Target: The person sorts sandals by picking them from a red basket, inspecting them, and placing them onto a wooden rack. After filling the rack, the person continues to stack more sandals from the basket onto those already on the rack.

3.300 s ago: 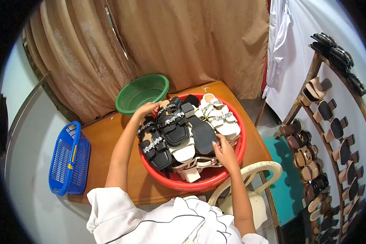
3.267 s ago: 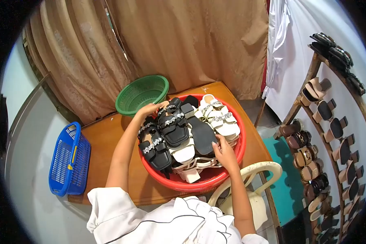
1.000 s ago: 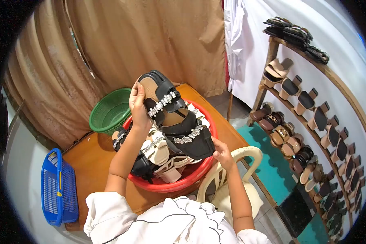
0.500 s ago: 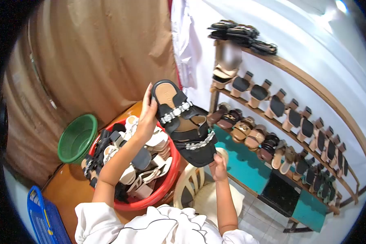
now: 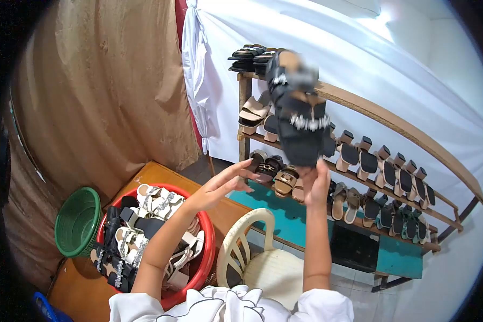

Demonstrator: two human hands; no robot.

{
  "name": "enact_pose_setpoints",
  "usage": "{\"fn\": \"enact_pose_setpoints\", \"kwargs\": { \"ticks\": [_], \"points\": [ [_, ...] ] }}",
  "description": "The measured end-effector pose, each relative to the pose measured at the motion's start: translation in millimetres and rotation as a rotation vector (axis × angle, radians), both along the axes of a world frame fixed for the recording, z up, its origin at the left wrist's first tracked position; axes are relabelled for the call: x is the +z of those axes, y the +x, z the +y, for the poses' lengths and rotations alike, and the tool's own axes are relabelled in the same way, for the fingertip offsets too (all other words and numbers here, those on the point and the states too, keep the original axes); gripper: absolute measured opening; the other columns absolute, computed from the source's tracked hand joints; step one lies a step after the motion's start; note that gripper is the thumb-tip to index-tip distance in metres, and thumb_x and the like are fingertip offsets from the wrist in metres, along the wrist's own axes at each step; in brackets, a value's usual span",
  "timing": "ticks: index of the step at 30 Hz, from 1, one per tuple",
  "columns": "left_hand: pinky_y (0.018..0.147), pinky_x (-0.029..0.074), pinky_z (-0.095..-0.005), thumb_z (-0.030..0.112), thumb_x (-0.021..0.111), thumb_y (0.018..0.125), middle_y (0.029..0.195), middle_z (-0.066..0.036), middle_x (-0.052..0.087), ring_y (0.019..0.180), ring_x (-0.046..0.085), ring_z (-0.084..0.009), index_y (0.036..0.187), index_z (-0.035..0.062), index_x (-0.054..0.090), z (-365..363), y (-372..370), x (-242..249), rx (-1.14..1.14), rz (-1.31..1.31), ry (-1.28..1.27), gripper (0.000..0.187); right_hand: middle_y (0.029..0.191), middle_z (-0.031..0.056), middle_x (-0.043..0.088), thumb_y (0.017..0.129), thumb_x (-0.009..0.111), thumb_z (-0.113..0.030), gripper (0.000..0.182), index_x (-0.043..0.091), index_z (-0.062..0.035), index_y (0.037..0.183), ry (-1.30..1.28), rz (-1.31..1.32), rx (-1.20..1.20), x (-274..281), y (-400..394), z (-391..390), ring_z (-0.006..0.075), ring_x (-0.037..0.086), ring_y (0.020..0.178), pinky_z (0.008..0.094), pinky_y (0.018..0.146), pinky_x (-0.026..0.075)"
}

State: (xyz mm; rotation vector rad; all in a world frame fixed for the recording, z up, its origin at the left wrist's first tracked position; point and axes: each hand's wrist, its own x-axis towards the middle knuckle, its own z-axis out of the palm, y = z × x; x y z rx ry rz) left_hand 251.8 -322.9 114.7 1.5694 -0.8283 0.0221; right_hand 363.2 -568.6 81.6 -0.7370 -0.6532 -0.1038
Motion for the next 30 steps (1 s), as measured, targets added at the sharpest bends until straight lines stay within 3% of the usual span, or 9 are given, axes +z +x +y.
{"fn": "enact_pose_setpoints", "kwargs": {
  "ticks": [4, 7, 11, 15, 19, 22, 26, 27, 30],
  "points": [
    [0.088, 0.039, -0.0331, 0.030, 0.034, 0.092, 0.118, -0.014, 0.046, 0.097, 0.053, -0.0201, 0.133, 0.0034, 0.023, 16, -5, 0, 0.053, -0.007, -0.122, 0.050, 0.090, 0.0072, 0.059, 0.088, 0.044, -0.027, 0.032, 0.053, 0.0023, 0.098, 0.046, 0.003, -0.268, 89, 19, 25, 0.0170, 0.060, 0.079, 0.0327, 0.078, 0.049],
    [0.087, 0.040, -0.0339, 0.031, 0.034, 0.092, 0.117, -0.014, 0.047, 0.096, 0.055, -0.0198, 0.132, 0.0036, 0.026, 24, -7, 1, 0.132, -0.013, -0.191, 0.049, 0.087, 0.0100, 0.059, 0.088, 0.045, -0.025, 0.032, 0.052, 0.0043, 0.097, 0.026, -0.042, -0.332, 133, 63, 41, 0.0194, 0.060, 0.079, 0.0336, 0.079, 0.050],
    [0.086, 0.040, -0.0329, 0.032, 0.035, 0.092, 0.116, -0.014, 0.047, 0.096, 0.055, -0.0190, 0.131, 0.0039, 0.027, 36, -12, 3, 0.174, -0.011, -0.214, 0.049, 0.088, 0.0157, 0.059, 0.088, 0.046, -0.026, 0.033, 0.050, 0.0057, 0.095, -0.061, -0.020, -0.393, 164, 129, 61, 0.0237, 0.060, 0.081, 0.0348, 0.079, 0.049],
    [0.086, 0.040, -0.0324, 0.032, 0.036, 0.091, 0.115, -0.014, 0.048, 0.096, 0.055, -0.0192, 0.130, 0.0036, 0.028, 45, -15, 6, 0.180, -0.032, -0.214, 0.049, 0.095, 0.0184, 0.056, 0.088, 0.045, -0.025, 0.036, 0.043, 0.0081, 0.103, -0.107, 0.112, -0.401, 183, 177, 64, 0.0288, 0.059, 0.084, 0.0365, 0.076, 0.050],
    [0.086, 0.039, -0.0325, 0.032, 0.036, 0.091, 0.113, -0.014, 0.049, 0.095, 0.055, -0.0196, 0.130, 0.0028, 0.029, 52, -20, 11, 0.194, -0.050, -0.228, 0.049, 0.098, 0.0241, 0.051, 0.087, 0.045, -0.024, 0.040, 0.037, 0.0113, 0.106, -0.117, 0.245, -0.416, 188, 199, 75, 0.0318, 0.060, 0.080, 0.0398, 0.071, 0.052],
    [0.086, 0.040, -0.0327, 0.032, 0.036, 0.091, 0.112, -0.014, 0.050, 0.095, 0.056, -0.0197, 0.129, 0.0023, 0.030, 57, -21, 13, 0.204, -0.059, -0.246, 0.048, 0.100, 0.0235, 0.050, 0.087, 0.045, -0.024, 0.041, 0.037, 0.0100, 0.107, -0.265, 0.272, -0.332, 195, 195, 70, 0.0324, 0.060, 0.080, 0.0382, 0.069, 0.053],
    [0.086, 0.040, -0.0332, 0.033, 0.034, 0.092, 0.110, -0.014, 0.051, 0.094, 0.056, -0.0196, 0.128, 0.0017, 0.032, 59, -23, 12, 0.229, -0.070, -0.261, 0.047, 0.088, 0.0167, 0.056, 0.082, 0.052, -0.043, 0.052, 0.044, 0.0062, 0.099, -0.641, 0.317, -0.332, 202, 194, 46, 0.0244, 0.062, 0.074, 0.0361, 0.064, 0.054],
    [0.086, 0.040, -0.0333, 0.033, 0.034, 0.092, 0.110, -0.014, 0.051, 0.094, 0.056, -0.0196, 0.128, 0.0016, 0.032, 59, -23, 12, 0.231, -0.074, -0.256, 0.048, 0.081, 0.0139, 0.058, 0.076, 0.056, -0.052, 0.060, 0.047, 0.0040, 0.096, -0.685, 0.316, -0.342, 200, 193, 42, 0.0205, 0.061, 0.068, 0.0353, 0.062, 0.054],
    [0.086, 0.040, -0.0335, 0.033, 0.034, 0.092, 0.110, -0.014, 0.051, 0.093, 0.056, -0.0193, 0.128, 0.0015, 0.032, 59, -24, 13, 0.233, -0.085, -0.250, 0.048, 0.084, 0.0148, 0.056, 0.073, 0.057, -0.056, 0.066, 0.046, 0.0040, 0.098, -0.707, 0.318, -0.380, 192, 190, 40, 0.0201, 0.059, 0.069, 0.0359, 0.064, 0.053]
  ]
}}
